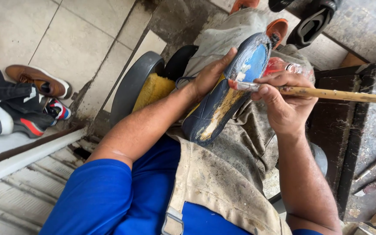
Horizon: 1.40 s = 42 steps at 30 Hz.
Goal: Applying a liquid coating or adhesive to the sole of a shoe using a brush at a repair bench
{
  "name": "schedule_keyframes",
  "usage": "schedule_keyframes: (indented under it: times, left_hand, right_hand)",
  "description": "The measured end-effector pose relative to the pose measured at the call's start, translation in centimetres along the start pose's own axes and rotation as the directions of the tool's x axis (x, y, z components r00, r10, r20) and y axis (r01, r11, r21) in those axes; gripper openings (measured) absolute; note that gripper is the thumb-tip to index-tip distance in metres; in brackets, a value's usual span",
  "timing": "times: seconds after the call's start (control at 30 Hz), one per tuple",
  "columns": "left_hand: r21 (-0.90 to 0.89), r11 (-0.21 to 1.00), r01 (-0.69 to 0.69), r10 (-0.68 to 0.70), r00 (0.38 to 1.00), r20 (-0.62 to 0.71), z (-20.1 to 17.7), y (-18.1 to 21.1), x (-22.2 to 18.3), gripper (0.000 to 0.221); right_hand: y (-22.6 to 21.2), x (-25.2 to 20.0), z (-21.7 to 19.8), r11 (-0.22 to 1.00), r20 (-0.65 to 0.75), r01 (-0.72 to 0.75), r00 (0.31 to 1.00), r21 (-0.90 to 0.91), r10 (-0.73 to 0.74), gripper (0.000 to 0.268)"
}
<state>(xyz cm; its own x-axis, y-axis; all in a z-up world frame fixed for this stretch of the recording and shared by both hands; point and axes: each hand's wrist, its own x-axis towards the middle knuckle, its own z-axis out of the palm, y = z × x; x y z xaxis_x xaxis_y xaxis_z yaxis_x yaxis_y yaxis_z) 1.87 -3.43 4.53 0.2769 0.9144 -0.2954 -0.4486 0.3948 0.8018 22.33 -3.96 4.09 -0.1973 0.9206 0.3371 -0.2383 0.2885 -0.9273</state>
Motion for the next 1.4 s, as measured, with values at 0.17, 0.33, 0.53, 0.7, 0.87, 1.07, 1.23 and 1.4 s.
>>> schedule_keyframes:
  times: [0.17, 0.33, 0.53, 0.7, 0.87, 1.07, 1.23, 1.4]
  left_hand:
    - [0.167, 0.985, 0.046, -0.061, 0.995, 0.084, -2.3, -1.7, 2.0, 0.085]
    - [0.038, 0.981, 0.189, -0.185, 0.978, -0.098, -1.2, -0.2, 0.9, 0.085]
    - [0.163, 0.979, 0.121, -0.12, 0.993, -0.012, -1.7, -0.8, 1.4, 0.1]
    - [0.211, 0.976, 0.043, -0.05, 0.998, 0.028, -2.1, -1.8, 1.5, 0.079]
    - [0.198, 0.978, -0.061, 0.035, 0.991, 0.133, -1.5, -1.2, 0.8, 0.059]
    - [0.053, 0.992, -0.114, 0.096, 0.96, 0.262, -1.7, -2.1, 1.1, 0.063]
    - [0.035, 0.993, -0.111, 0.098, 0.957, 0.271, -2.0, -3.3, 1.6, 0.056]
    - [-0.003, 0.991, -0.131, 0.126, 0.947, 0.297, -1.8, -3.4, 1.6, 0.052]
  right_hand:
    - [-3.5, -2.0, 2.9, 0.974, 0.114, -0.037, 0.991, -0.223, 0.064, 0.015]
    - [-2.9, -4.2, 4.0, 0.978, 0.259, 0.098, 0.965, -0.185, -0.047, 0.013]
    - [-3.2, -1.7, 3.7, 0.978, 0.211, 0.142, 0.971, -0.15, -0.109, 0.015]
    - [-4.6, 0.1, 2.6, 0.931, 0.225, 0.223, 0.961, -0.289, -0.161, 0.019]
    - [-3.7, 3.3, 0.7, 0.932, 0.227, 0.332, 0.928, -0.144, -0.295, 0.015]
    - [-4.1, 5.4, -2.2, 0.906, 0.032, 0.277, 0.959, -0.321, -0.282, 0.019]
    - [-3.9, 5.8, -3.2, 0.959, 0.038, 0.255, 0.967, -0.123, -0.252, 0.012]
    - [-5.0, 6.2, -3.2, 0.977, 0.174, 0.214, 0.962, -0.017, -0.208, 0.014]
